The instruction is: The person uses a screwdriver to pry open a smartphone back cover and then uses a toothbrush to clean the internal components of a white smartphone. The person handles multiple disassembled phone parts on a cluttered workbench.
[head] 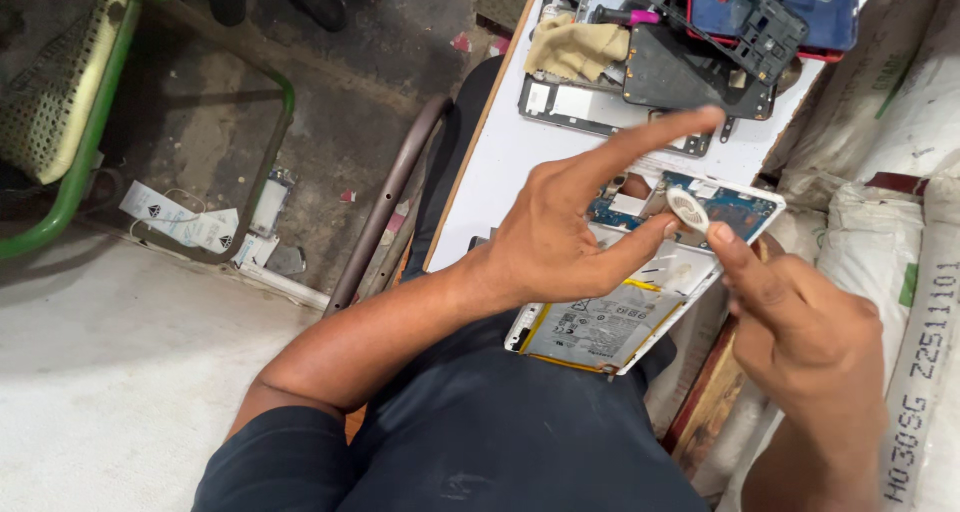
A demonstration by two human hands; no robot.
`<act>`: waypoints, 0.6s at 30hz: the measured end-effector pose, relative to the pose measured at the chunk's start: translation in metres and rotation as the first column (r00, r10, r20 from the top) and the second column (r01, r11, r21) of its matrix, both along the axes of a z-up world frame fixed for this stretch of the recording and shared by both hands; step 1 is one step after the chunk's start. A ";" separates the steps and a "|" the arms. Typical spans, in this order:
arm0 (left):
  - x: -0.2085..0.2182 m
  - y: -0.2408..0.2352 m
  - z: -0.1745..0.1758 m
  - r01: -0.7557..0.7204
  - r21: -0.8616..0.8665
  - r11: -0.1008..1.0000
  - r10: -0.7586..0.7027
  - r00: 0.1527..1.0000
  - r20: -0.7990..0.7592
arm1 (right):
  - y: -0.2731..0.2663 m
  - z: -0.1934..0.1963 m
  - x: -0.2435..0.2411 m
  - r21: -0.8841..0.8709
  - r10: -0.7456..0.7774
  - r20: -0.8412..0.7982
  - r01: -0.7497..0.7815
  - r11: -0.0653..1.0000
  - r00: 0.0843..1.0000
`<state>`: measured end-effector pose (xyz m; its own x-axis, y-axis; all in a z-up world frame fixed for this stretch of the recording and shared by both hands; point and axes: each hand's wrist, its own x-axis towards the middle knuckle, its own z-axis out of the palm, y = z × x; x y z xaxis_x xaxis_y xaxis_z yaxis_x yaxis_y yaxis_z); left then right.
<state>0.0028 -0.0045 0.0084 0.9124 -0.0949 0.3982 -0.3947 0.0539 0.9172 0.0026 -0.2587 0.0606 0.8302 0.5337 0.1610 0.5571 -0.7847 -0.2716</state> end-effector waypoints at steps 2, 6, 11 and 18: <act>0.001 0.000 0.002 -0.009 -0.014 1.000 0.009 1.000 -0.007 | -0.003 0.013 0.004 -0.001 -0.057 -0.029 0.057 0.998 0.998; -0.001 0.000 0.004 -0.032 0.040 0.999 0.037 0.992 -0.122 | 0.000 0.020 0.005 -0.091 -0.034 -0.063 0.028 0.995 0.997; 0.003 0.002 0.006 -0.031 0.058 0.998 0.038 0.992 -0.122 | -0.004 0.023 0.016 0.008 -0.018 -0.052 0.018 1.000 0.999; 0.003 0.000 0.003 -0.031 0.020 0.999 0.032 0.998 -0.049 | -0.053 0.005 0.015 0.070 -0.015 -0.018 0.016 0.997 1.000</act>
<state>0.0057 -0.0050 0.0110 0.9335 -0.0731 0.3510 -0.3502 0.0245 0.9364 0.0172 -0.3117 0.0653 0.8412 0.5088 0.1828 0.5398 -0.7717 -0.3361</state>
